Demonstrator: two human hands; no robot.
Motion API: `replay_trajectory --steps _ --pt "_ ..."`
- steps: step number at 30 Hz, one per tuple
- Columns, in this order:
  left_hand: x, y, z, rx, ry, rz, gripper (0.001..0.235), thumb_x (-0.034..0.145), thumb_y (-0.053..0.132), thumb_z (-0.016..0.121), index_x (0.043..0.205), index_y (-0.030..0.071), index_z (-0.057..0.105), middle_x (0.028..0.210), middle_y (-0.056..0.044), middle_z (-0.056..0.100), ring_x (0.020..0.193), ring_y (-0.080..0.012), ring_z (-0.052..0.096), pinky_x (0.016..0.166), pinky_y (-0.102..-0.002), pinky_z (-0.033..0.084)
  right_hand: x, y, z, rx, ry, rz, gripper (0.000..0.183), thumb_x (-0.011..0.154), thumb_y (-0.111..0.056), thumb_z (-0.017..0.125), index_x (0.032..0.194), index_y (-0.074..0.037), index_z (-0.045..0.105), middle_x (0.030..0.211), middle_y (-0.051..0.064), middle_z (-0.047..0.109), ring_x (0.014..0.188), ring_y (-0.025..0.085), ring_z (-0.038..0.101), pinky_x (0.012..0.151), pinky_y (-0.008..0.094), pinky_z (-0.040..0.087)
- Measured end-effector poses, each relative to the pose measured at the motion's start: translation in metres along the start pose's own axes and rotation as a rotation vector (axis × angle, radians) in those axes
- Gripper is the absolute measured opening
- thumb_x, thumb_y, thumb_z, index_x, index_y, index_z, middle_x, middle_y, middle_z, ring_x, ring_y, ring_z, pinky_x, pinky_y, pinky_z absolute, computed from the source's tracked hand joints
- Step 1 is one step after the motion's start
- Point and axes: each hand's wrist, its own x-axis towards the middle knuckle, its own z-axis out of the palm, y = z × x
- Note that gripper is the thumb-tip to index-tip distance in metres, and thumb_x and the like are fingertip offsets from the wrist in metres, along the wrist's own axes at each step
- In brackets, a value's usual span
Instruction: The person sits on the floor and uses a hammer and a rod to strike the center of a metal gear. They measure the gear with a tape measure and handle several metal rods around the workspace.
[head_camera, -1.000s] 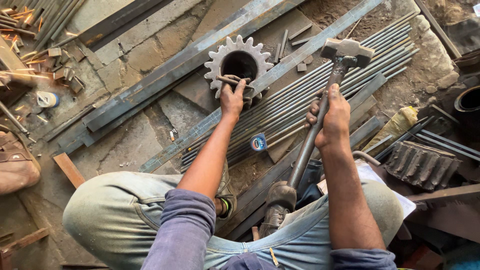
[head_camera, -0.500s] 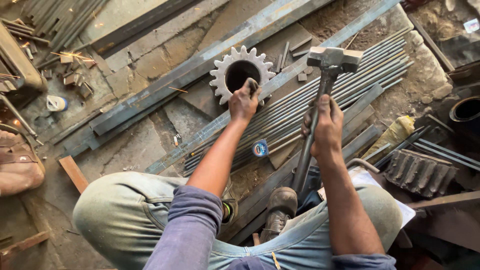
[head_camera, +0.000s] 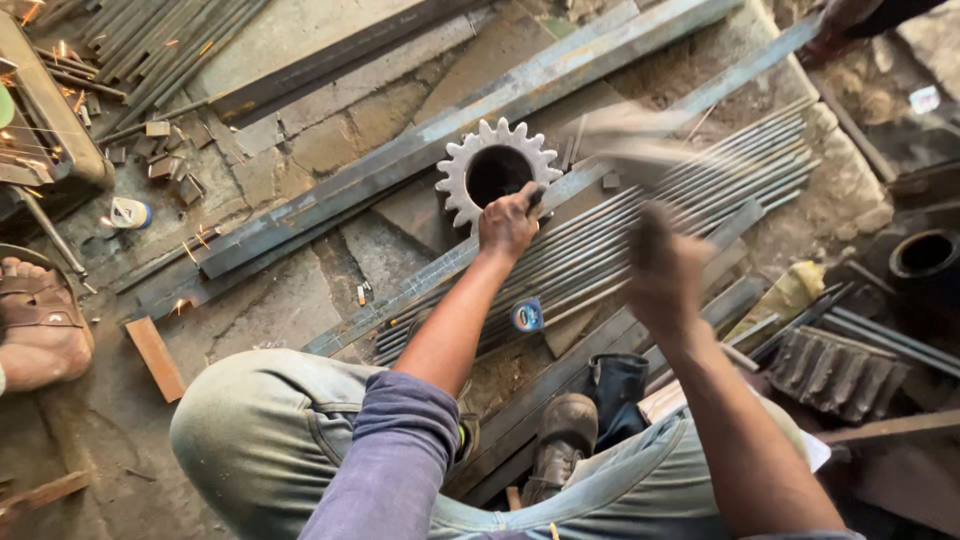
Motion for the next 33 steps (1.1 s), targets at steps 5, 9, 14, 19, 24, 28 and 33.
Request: replay_trajectory --steps 5,9,14,19,24,28,33 --pt "0.010 -0.008 0.007 -0.106 0.210 0.032 0.038 0.084 0.032 0.071 0.118 0.015 0.068 0.098 -0.020 0.074 0.088 -0.0436 0.070 0.074 -0.054 0.055 0.005 -0.003 0.040 0.406 -0.099 0.119 0.017 0.096 -0.019 0.077 0.097 -0.005 0.066 0.070 0.006 0.059 0.060 0.018 0.056 0.057 0.037 0.048" --pt "-0.006 -0.034 -0.009 -0.154 0.029 -0.131 0.039 0.101 0.039 0.061 0.126 0.010 0.062 0.106 -0.026 0.072 0.100 -0.0470 0.067 0.086 -0.056 0.051 -0.010 0.001 0.033 0.890 -0.184 0.641 0.023 0.094 -0.020 0.075 0.086 -0.009 0.056 0.061 -0.001 0.050 0.047 0.011 0.047 0.041 0.030 0.037" --pt "-0.013 -0.087 -0.098 0.258 -0.461 -0.070 0.038 0.095 0.043 0.060 0.116 0.011 0.066 0.110 -0.022 0.072 0.106 -0.0419 0.067 0.087 -0.054 0.052 0.002 0.017 0.042 1.089 -0.210 0.765 0.022 0.096 -0.019 0.073 0.087 -0.013 0.053 0.061 -0.003 0.047 0.045 0.010 0.044 0.039 0.028 0.034" --pt "-0.051 -0.106 -0.143 0.433 -0.516 0.023 0.055 0.080 0.055 0.077 0.105 0.007 0.068 0.108 -0.019 0.072 0.105 -0.0380 0.068 0.087 -0.049 0.054 0.008 0.024 0.044 1.192 -0.178 0.715 0.021 0.101 -0.017 0.072 0.093 -0.013 0.053 0.068 -0.003 0.048 0.054 0.009 0.045 0.045 0.025 0.035" --pt "-0.074 -0.097 -0.119 0.564 -0.639 0.131 0.041 0.074 0.029 0.077 0.106 0.008 0.066 0.100 -0.017 0.075 0.096 -0.0351 0.073 0.080 -0.046 0.058 0.015 0.018 0.032 1.114 -0.176 0.716 0.016 0.103 -0.021 0.067 0.095 -0.012 0.056 0.068 0.000 0.049 0.053 0.011 0.045 0.046 0.026 0.037" --pt "-0.076 -0.102 -0.100 0.514 -0.522 0.181 0.031 0.075 0.017 0.071 0.103 0.005 0.063 0.095 -0.018 0.074 0.092 -0.0352 0.073 0.076 -0.046 0.058 0.007 0.019 0.023 1.129 -0.191 0.719 0.020 0.107 -0.023 0.068 0.098 -0.013 0.054 0.071 -0.001 0.047 0.057 0.011 0.046 0.049 0.028 0.037" --pt "-0.065 -0.096 -0.078 0.457 -0.422 0.125 0.029 0.076 0.014 0.068 0.103 0.005 0.060 0.089 -0.018 0.075 0.086 -0.0370 0.074 0.073 -0.049 0.058 0.014 0.026 0.028 1.102 -0.192 0.813 0.022 0.106 -0.029 0.067 0.097 -0.016 0.052 0.069 -0.001 0.046 0.053 0.013 0.043 0.046 0.031 0.038"
